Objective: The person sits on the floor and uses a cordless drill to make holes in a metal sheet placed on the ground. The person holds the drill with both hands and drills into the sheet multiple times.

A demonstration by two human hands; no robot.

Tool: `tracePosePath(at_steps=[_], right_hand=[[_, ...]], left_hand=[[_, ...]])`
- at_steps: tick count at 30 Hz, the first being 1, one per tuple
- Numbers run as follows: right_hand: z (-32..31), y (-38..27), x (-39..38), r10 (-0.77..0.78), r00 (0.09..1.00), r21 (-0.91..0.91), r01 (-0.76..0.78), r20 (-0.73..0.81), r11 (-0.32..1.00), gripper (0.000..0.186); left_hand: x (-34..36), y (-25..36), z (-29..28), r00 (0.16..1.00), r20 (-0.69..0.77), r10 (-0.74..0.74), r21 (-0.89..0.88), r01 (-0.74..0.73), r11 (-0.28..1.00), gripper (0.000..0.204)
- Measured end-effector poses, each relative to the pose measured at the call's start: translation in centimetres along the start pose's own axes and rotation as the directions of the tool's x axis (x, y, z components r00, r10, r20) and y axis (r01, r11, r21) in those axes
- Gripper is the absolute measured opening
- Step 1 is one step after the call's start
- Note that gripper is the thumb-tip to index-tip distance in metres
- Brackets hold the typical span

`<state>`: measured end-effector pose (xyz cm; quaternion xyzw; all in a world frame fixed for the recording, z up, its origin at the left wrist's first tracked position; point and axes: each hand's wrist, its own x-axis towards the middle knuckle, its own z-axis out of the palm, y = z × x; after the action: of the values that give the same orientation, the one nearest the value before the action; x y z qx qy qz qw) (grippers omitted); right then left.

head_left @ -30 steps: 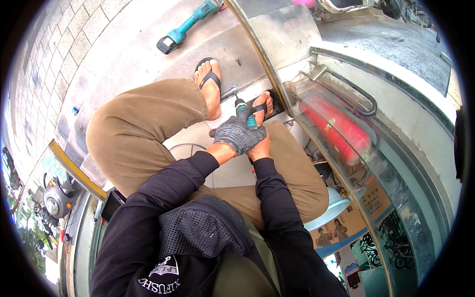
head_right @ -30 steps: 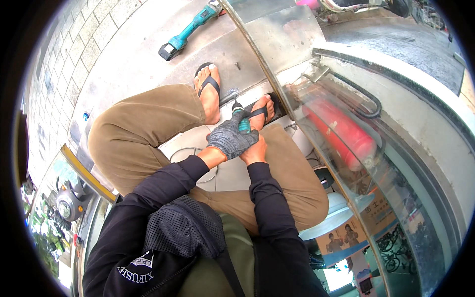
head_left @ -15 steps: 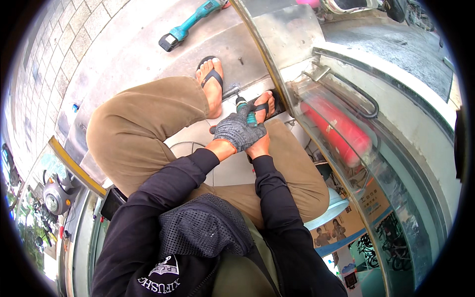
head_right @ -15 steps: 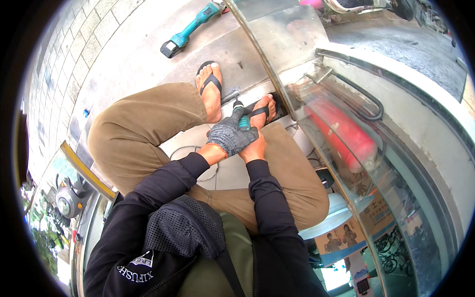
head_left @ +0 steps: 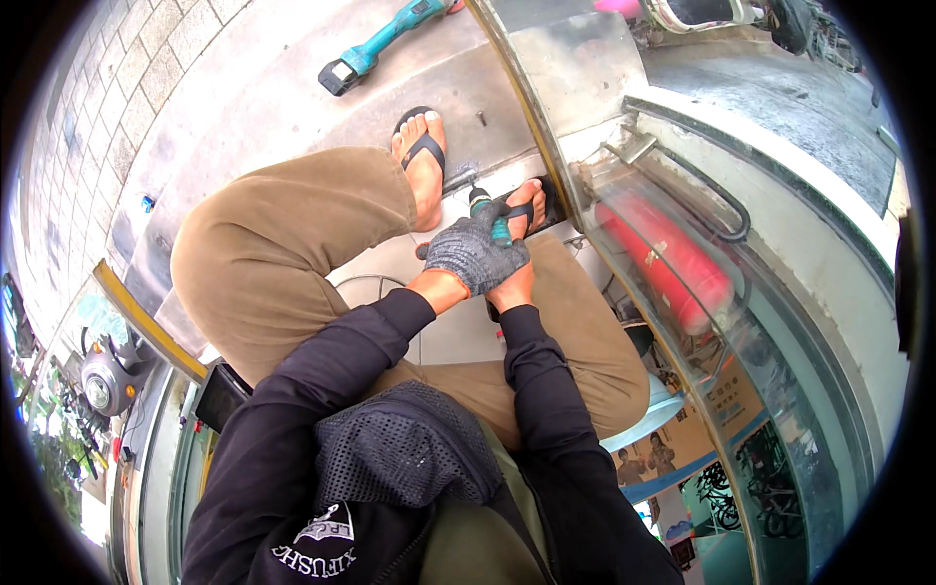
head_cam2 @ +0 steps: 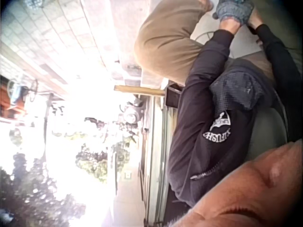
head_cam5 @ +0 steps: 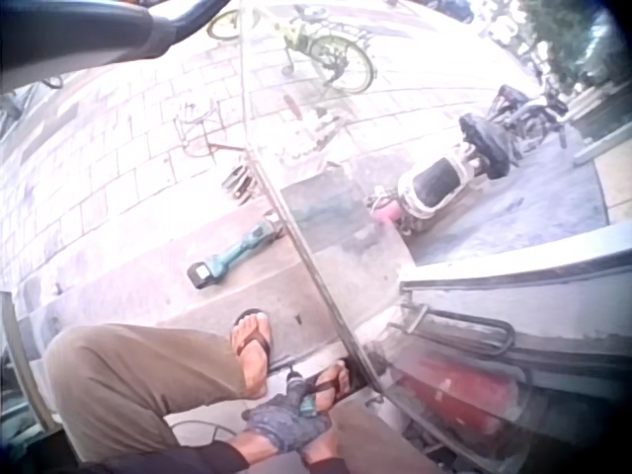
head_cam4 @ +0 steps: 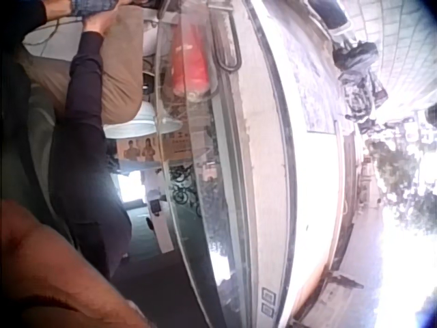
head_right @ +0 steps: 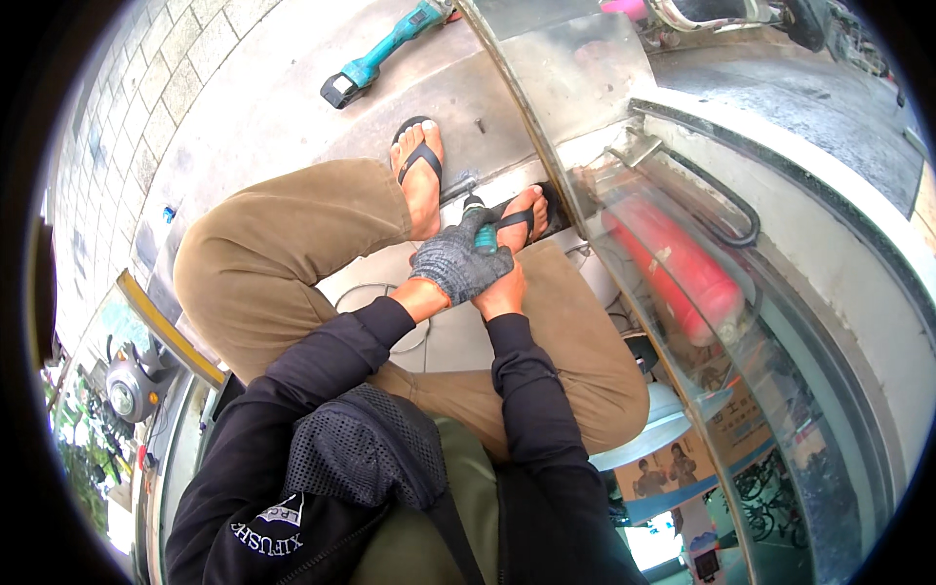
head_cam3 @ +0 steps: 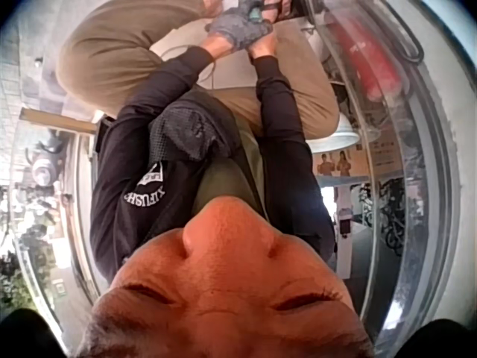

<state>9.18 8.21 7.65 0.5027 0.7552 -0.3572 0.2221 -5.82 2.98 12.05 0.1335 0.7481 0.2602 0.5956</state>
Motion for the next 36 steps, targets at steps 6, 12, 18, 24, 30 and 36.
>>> tracePosePath(at_steps=[6, 12, 18, 24, 30, 36], right_hand=[[-0.3, -0.4, 0.3, 0.025, 0.999, -0.054, -0.023, 0.042, 0.998, 0.052], [0.1, 0.0, 0.4, 0.035, 0.999, -0.022, -0.035, 0.032, 0.999, 0.049], [-1.3, -1.0, 0.5, -0.014, 0.998, -0.127, 0.022, 0.059, 0.992, 0.050], [2.8, 2.2, 0.5, -0.217, 0.975, 0.156, 0.222, -0.051, 0.962, 0.063], [3.0, -0.7, -1.1, 0.083, 0.992, 0.783, -0.125, 0.094, 0.609, 0.045], [-5.5, -3.6, 1.4, -0.213, 0.966, -0.289, 0.247, 0.143, 0.925, 0.037]], left_hand=[[0.2, -0.3, 0.1, 1.000, 0.002, -0.027, -0.002, 0.027, 1.000, 0.063], [0.5, -0.7, 0.4, 1.000, -0.004, -0.029, 0.019, 0.029, 0.999, 0.061], [0.9, -1.1, 0.6, 1.000, -0.022, -0.012, -0.024, 0.012, 1.000, 0.062], [-0.4, 3.2, -2.6, 0.995, 0.100, -0.011, 0.159, -0.005, 0.987, 0.071], [-1.2, 4.6, -3.5, 0.988, 0.155, 0.018, 0.320, -0.068, 0.945, 0.074], [-0.3, -1.4, 2.7, 0.982, -0.163, -0.095, -0.458, 0.010, 0.889, 0.074]])
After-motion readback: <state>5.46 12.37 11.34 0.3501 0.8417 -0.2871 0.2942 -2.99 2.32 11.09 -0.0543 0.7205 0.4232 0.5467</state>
